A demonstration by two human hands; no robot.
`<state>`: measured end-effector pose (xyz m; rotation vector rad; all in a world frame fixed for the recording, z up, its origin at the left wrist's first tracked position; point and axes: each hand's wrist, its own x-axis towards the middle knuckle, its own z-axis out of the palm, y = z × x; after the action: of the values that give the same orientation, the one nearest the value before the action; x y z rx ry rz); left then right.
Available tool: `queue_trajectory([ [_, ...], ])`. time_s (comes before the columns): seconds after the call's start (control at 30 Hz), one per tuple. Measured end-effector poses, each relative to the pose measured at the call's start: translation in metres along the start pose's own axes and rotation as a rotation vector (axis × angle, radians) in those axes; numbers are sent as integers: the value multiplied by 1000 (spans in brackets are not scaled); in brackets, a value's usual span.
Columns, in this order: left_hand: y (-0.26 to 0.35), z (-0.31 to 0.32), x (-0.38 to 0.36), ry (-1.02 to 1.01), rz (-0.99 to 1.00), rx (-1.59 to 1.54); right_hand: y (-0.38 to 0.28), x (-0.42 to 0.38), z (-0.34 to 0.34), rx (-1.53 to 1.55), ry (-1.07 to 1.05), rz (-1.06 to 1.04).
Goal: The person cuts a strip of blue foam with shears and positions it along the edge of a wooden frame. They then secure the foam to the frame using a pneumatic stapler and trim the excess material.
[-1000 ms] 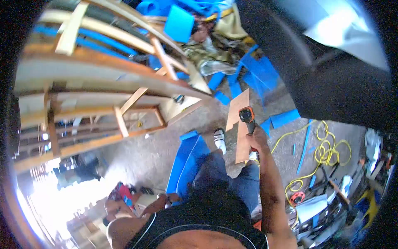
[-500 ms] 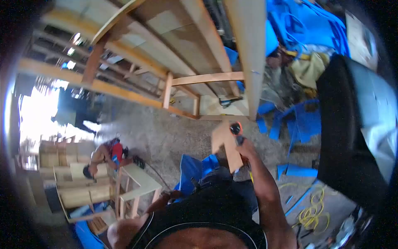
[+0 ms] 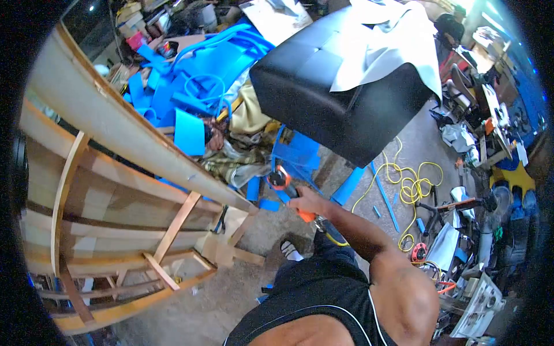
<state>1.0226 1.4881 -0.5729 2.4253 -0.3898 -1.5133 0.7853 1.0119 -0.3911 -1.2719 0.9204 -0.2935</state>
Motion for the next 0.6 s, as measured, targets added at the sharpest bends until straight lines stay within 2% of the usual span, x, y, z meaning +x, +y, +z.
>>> queue_trajectory([
  [0.07, 18, 1, 4, 15, 27, -6, -42, 7, -27, 220, 37, -202],
  [0.13, 30, -1, 6, 30, 50, -5, -88, 22, -48, 185, 27, -432],
  [0.2, 39, -2, 7, 49, 58, -17, -135, 46, -64, 141, 182, -499],
  [0.27, 45, -2, 4, 82, 55, -32, -173, 89, -92, -84, 313, -649],
  [0.33, 50, 2, -2, 132, 39, -54, -202, 136, -125, -408, 639, -703],
  [0.4, 54, 13, -16, 200, 15, -90, -257, 145, -151, -621, 760, -469],
  [0.47, 62, 33, -31, 286, -13, -139, -276, 193, -200, -762, 874, -348],
  [0.6, 93, 86, -62, 460, -61, -246, -287, 266, -290, -829, 993, -37],
])
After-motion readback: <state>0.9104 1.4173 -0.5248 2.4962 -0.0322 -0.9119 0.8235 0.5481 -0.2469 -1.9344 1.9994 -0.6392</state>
